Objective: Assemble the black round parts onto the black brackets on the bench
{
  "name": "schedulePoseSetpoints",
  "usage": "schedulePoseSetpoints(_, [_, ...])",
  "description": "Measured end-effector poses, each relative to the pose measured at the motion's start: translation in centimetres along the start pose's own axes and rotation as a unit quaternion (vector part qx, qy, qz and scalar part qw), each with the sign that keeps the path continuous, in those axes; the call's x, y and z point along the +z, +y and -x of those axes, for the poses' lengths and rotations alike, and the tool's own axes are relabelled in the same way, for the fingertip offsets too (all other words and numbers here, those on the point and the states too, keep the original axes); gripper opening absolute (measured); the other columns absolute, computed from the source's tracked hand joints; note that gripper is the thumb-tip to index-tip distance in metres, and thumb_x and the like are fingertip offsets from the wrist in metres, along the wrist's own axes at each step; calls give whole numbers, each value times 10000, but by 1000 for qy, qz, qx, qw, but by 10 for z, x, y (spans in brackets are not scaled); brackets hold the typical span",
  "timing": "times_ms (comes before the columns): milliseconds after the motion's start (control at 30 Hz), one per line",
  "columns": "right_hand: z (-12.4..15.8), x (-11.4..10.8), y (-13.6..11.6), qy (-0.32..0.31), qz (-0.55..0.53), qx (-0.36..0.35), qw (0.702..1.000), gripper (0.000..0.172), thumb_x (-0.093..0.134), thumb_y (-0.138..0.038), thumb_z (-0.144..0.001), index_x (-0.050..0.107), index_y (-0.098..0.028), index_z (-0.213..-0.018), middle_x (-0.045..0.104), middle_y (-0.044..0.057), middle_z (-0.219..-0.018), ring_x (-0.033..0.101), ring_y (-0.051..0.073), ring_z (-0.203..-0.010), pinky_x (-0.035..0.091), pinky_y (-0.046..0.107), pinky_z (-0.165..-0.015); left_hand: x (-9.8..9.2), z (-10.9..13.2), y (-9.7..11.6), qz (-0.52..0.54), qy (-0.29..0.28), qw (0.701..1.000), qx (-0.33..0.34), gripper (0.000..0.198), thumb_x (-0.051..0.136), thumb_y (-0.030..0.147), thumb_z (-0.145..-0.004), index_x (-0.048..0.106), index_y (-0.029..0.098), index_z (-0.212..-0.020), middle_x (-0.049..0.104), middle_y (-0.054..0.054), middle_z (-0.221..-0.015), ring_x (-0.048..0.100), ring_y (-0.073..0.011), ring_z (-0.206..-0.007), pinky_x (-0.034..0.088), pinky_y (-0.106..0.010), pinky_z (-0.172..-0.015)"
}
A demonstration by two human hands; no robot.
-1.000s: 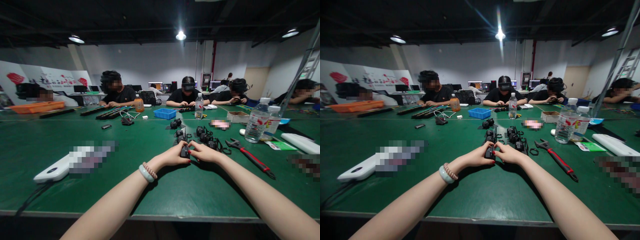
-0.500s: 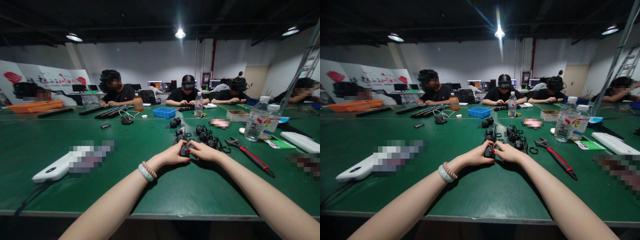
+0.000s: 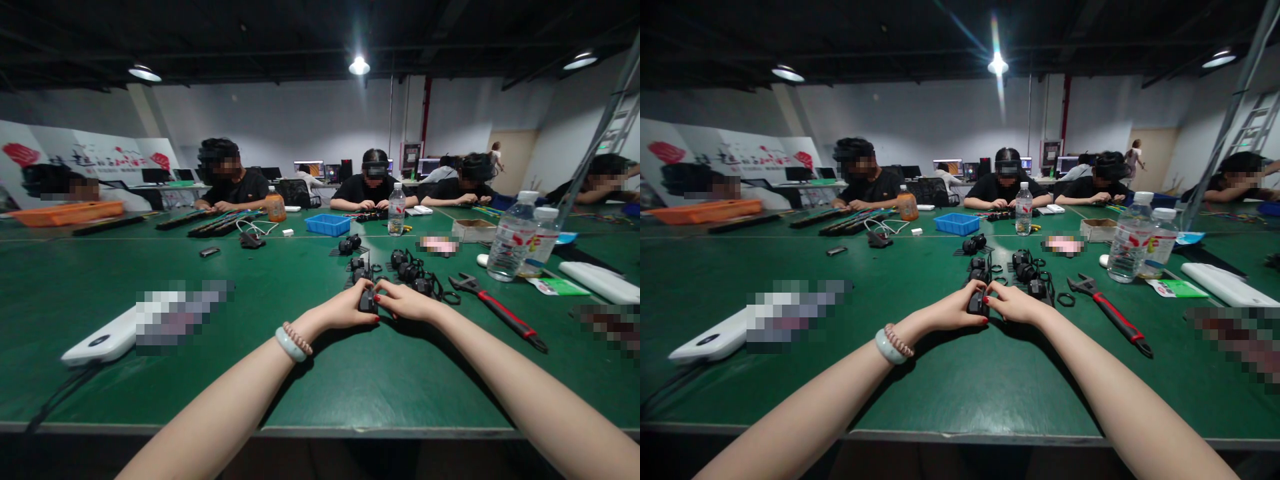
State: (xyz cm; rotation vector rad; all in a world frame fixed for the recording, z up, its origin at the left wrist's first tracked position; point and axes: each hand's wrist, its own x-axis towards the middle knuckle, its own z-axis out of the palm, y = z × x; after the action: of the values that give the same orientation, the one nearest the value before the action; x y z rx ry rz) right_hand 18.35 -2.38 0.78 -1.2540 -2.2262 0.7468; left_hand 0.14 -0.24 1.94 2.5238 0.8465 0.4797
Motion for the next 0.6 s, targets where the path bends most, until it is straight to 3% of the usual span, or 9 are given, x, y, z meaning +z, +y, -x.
schedulePoseSetpoints(600, [-1, 0, 2, 2, 1, 3, 1000, 317, 310, -418, -804, 443, -181, -966, 485, -32, -530, 489, 93, -495, 371, 216, -533, 0, 0, 2, 10, 5, 1000, -10, 570, 579, 358, -596, 349, 163, -1080, 518, -41, -900, 508, -161, -758, 395, -254, -651])
